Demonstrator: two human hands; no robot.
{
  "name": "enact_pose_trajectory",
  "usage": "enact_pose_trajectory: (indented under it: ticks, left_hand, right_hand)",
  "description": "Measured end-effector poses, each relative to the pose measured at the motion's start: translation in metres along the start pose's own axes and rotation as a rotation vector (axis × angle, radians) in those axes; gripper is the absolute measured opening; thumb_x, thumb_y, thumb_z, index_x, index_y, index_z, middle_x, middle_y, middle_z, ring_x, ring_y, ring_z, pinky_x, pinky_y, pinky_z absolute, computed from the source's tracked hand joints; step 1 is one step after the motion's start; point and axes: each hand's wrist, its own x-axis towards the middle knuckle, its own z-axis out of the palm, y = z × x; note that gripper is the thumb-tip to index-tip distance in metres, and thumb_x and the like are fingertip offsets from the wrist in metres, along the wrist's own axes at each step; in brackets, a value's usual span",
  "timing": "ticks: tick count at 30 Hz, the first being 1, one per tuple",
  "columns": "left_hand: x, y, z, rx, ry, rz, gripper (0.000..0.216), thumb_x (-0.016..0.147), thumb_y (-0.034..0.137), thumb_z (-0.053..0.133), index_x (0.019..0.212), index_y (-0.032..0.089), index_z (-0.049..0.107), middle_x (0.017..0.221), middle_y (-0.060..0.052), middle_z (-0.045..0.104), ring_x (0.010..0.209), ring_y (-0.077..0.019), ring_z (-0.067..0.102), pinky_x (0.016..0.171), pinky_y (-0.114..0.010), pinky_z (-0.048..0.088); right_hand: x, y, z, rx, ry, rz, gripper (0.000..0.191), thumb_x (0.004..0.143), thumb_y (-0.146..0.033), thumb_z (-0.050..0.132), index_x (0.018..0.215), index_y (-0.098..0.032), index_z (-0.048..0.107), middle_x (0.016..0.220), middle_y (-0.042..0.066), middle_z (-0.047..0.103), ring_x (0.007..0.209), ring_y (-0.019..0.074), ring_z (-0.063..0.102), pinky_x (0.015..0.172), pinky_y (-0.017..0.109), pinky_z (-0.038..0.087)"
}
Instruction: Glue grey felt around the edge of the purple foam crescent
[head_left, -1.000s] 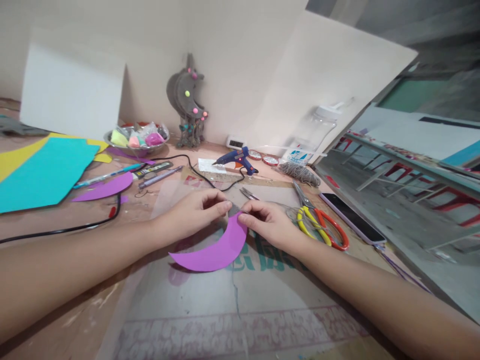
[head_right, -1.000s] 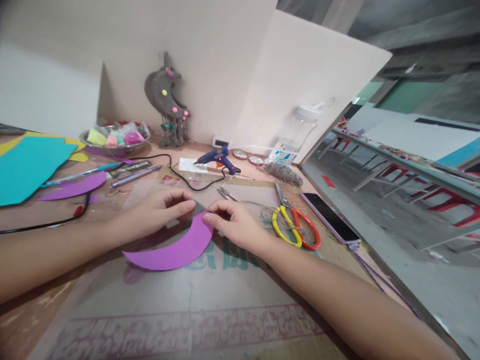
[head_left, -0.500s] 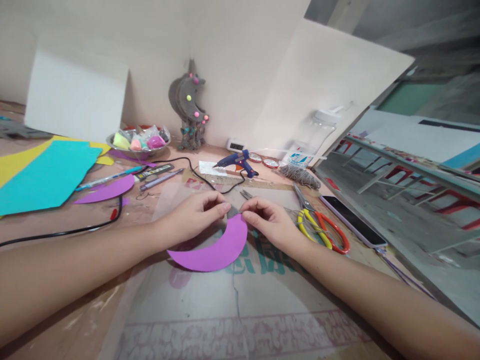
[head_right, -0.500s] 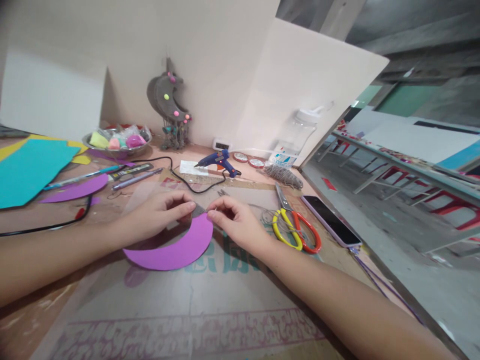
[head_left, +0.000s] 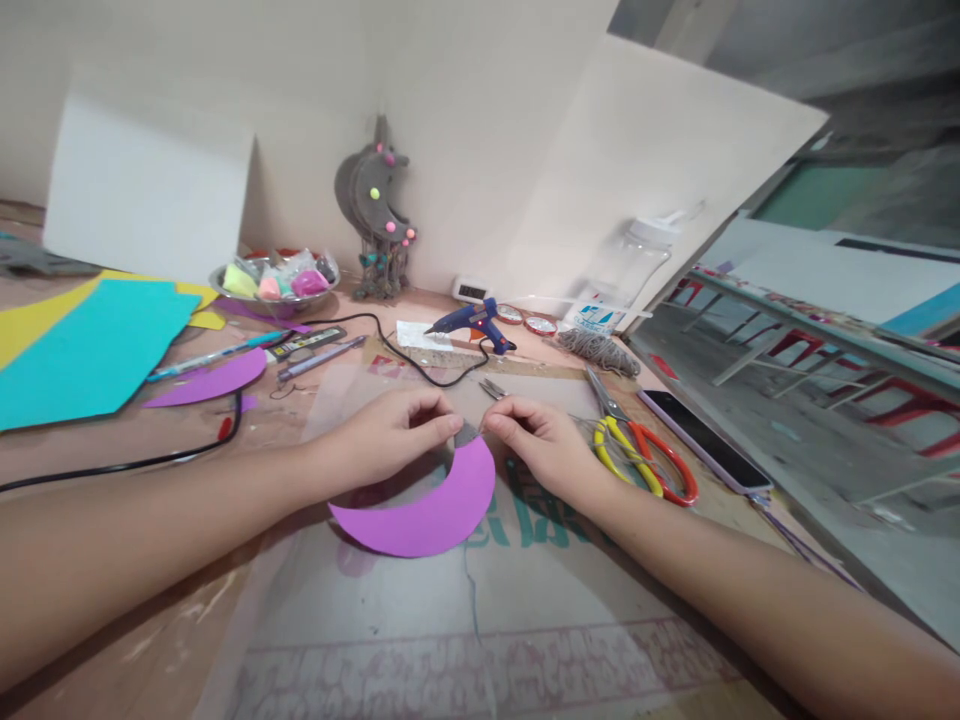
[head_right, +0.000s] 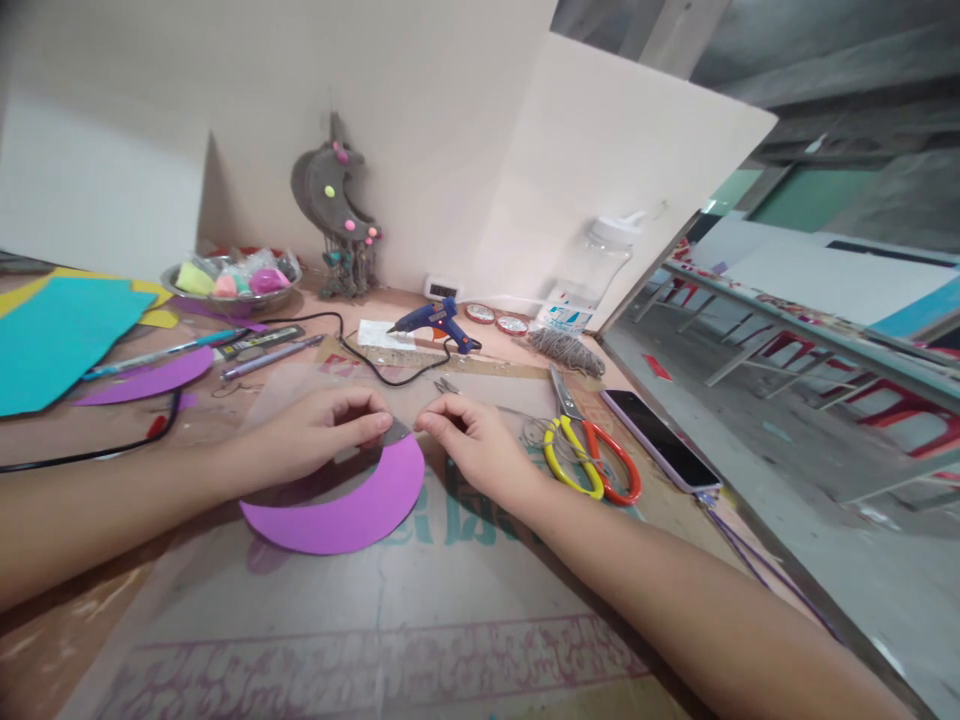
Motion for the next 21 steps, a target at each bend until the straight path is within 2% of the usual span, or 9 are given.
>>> enact_pose_trajectory:
  ticks: [8, 12, 16, 19, 21]
  left_hand:
    - [0.0, -0.001, 0.0, -0.026, -0.009, -0.009, 0.024, 0.086, 0.036, 0.046, 0.072, 0.017, 0.053, 0.062, 0.003, 0.051, 0.052, -0.0094, 0.044, 0.049, -0.02, 0.033]
    - [0.0, -0.003, 0.001, -0.052, -0.004, 0.001, 0.023, 0.086, 0.035, 0.046, 0.073, 0.017, 0.053, 0.063, 0.003, 0.051, 0.053, -0.0092, 0.044, 0.05, -0.02, 0.033]
    - [0.0, -0.003, 0.002, -0.063, 0.022, 0.001, 0.024, 0.086, 0.035, 0.046, 0.072, 0.017, 0.053, 0.064, 0.003, 0.053, 0.058, -0.0104, 0.047, 0.054, -0.021, 0.036]
    - [0.001, -0.003, 0.001, -0.061, 0.041, -0.017, 0.025, 0.087, 0.036, 0.045, 0.073, 0.017, 0.053, 0.065, 0.002, 0.055, 0.058, -0.0107, 0.048, 0.055, -0.022, 0.037]
    - [0.001, -0.004, 0.001, -0.053, 0.047, -0.016, 0.025, 0.087, 0.036, 0.046, 0.073, 0.016, 0.053, 0.066, 0.002, 0.055, 0.058, -0.0107, 0.048, 0.055, -0.022, 0.037]
  right_hand:
    - [0.0, -0.003, 0.0, -0.055, 0.007, -0.03, 0.023, 0.085, -0.038, 0.053, 0.076, -0.02, 0.062, 0.06, -0.002, 0.055, 0.055, 0.011, 0.048, 0.052, 0.023, 0.039]
    - [0.002, -0.003, -0.002, -0.043, 0.038, -0.066, 0.026, 0.087, -0.039, 0.049, 0.086, -0.019, 0.066, 0.083, 0.002, 0.062, 0.053, 0.0074, 0.044, 0.051, 0.023, 0.037]
    - [0.0, -0.005, -0.004, 0.151, 0.047, -0.048, 0.029, 0.088, -0.04, 0.049, 0.108, -0.022, 0.058, 0.105, 0.004, 0.061, 0.048, 0.0043, 0.038, 0.046, 0.022, 0.036]
    - [-0.004, -0.011, -0.002, 0.229, -0.009, -0.027, 0.029, 0.085, -0.037, 0.054, 0.11, -0.023, 0.054, 0.112, 0.005, 0.059, 0.046, 0.0028, 0.038, 0.041, 0.021, 0.033]
    - [-0.006, -0.014, 0.001, 0.243, -0.061, 0.003, 0.03, 0.083, -0.033, 0.057, 0.11, -0.024, 0.052, 0.11, 0.004, 0.059, 0.045, 0.0023, 0.039, 0.039, 0.019, 0.032]
